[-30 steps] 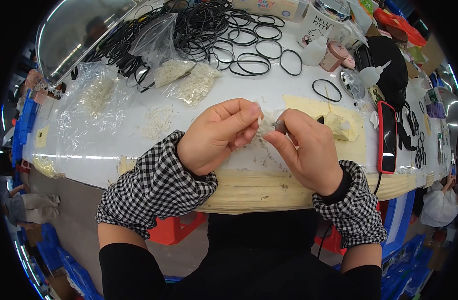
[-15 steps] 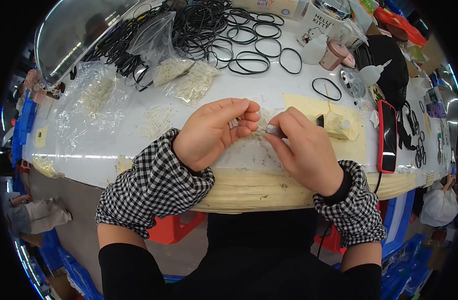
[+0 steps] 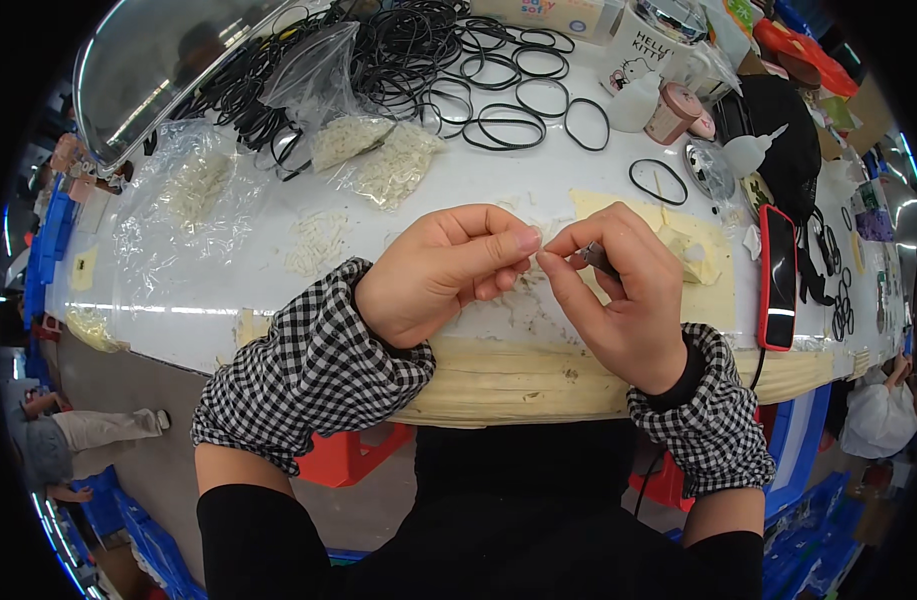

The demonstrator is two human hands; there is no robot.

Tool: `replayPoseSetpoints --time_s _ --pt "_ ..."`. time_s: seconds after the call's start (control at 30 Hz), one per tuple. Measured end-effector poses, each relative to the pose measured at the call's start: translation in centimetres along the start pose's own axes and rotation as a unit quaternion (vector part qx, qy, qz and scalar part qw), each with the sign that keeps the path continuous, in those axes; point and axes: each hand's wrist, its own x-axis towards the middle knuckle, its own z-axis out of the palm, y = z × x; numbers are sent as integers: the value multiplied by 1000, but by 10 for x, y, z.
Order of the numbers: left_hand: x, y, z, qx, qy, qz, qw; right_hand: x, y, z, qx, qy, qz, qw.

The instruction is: Manually assemble small components at a factory workbench.

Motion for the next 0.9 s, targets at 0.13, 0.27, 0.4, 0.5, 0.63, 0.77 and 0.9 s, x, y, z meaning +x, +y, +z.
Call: replayPoseSetpoints --time_s 0.13,0.27,0.4,0.5,0.63,0.77,0.9 --pt "1 -3 1 -23 1 6 1000 0 1 4 15 1 -25 1000" --pt "1 -3 -5 -61 -39 7 997 2 -1 -2 -16 -53 -24 998" --pt "2 -5 -5 -113 -64 -16 991 -2 6 3 -81 -40 -37 995" --pt "1 -6 -3 -133 -79 -24 988 -1 7 5 -114 -41 -46 992" --pt "1 -7 -2 -138 -85 -25 987 -2 9 7 -124 -32 -52 990" --pt "1 -7 -1 -107 -91 -17 990 -2 8 6 -118 -37 -46 991" --pt "1 -8 -2 -111 -92 -17 989 -2 7 7 -112 -36 -44 992"
